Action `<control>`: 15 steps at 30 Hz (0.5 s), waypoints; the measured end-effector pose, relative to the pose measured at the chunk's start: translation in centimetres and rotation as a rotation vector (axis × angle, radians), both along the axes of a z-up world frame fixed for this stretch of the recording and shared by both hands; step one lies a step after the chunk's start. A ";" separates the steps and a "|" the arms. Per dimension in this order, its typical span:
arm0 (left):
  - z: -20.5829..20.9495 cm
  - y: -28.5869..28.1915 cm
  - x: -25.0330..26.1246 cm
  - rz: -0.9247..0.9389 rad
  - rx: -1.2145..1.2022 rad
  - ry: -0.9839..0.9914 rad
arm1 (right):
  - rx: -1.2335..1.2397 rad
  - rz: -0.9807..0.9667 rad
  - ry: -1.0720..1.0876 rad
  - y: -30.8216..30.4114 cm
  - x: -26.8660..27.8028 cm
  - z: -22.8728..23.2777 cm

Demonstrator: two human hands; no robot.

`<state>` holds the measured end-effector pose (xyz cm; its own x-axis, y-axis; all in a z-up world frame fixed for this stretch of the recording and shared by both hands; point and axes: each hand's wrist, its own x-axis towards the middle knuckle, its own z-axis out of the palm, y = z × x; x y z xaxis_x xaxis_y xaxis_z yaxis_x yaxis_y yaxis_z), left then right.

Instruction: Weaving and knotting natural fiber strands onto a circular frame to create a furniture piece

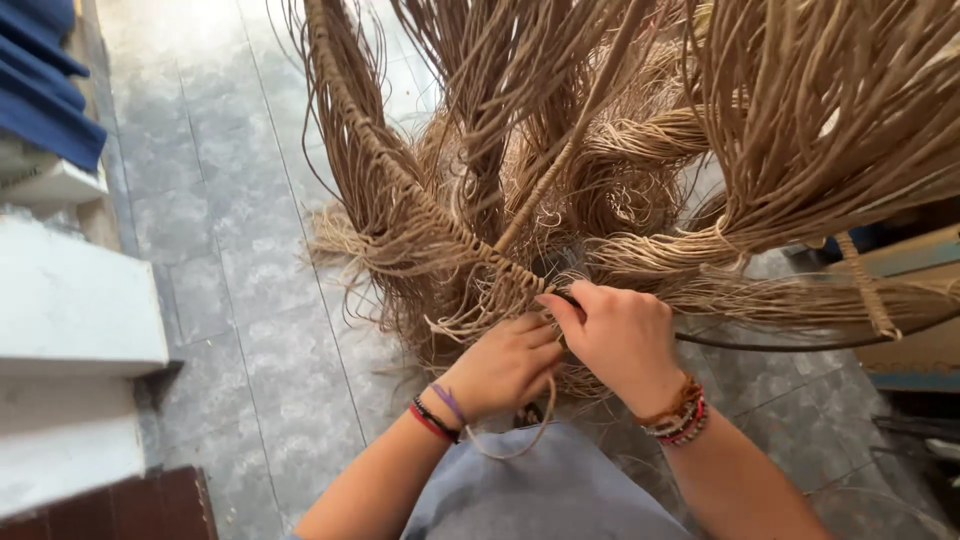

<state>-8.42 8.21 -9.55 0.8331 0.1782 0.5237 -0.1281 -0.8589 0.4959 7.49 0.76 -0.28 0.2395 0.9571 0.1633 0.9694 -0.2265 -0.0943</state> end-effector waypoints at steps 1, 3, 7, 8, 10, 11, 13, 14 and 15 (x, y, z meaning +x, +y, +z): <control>-0.5 0.5 -0.4 -0.015 0.005 0.002 | 0.005 -0.015 0.002 0.4 0.0 -0.1; -1.7 0.8 -1.4 -0.016 0.077 0.091 | 0.027 -0.047 -0.012 0.3 -0.5 -0.6; 4.4 1.2 -3.4 -0.221 -0.120 0.120 | 0.112 -0.080 0.062 -0.3 -1.9 -0.3; 3.6 0.8 -3.6 -0.242 -0.182 0.118 | 0.219 -0.028 0.036 -1.1 -2.2 -0.4; 3.2 -0.2 -4.5 -0.308 -0.236 0.128 | 0.330 -0.023 0.000 -3.2 -3.6 -0.6; 3.6 -0.8 -5.2 -0.222 -0.207 0.177 | 0.331 -0.014 0.075 -4.5 -4.7 -0.5; 4.2 -1.5 -5.8 -0.180 -0.172 0.224 | 0.336 -0.049 0.141 -7.1 -6.5 -0.4; 4.4 -2.1 -5.9 -0.154 -0.203 0.190 | 0.349 -0.076 0.243 -9.0 -7.5 -0.6; 4.5 -2.7 -6.0 -0.127 -0.235 0.157 | 0.367 -0.103 0.345 -10.8 -8.5 -0.8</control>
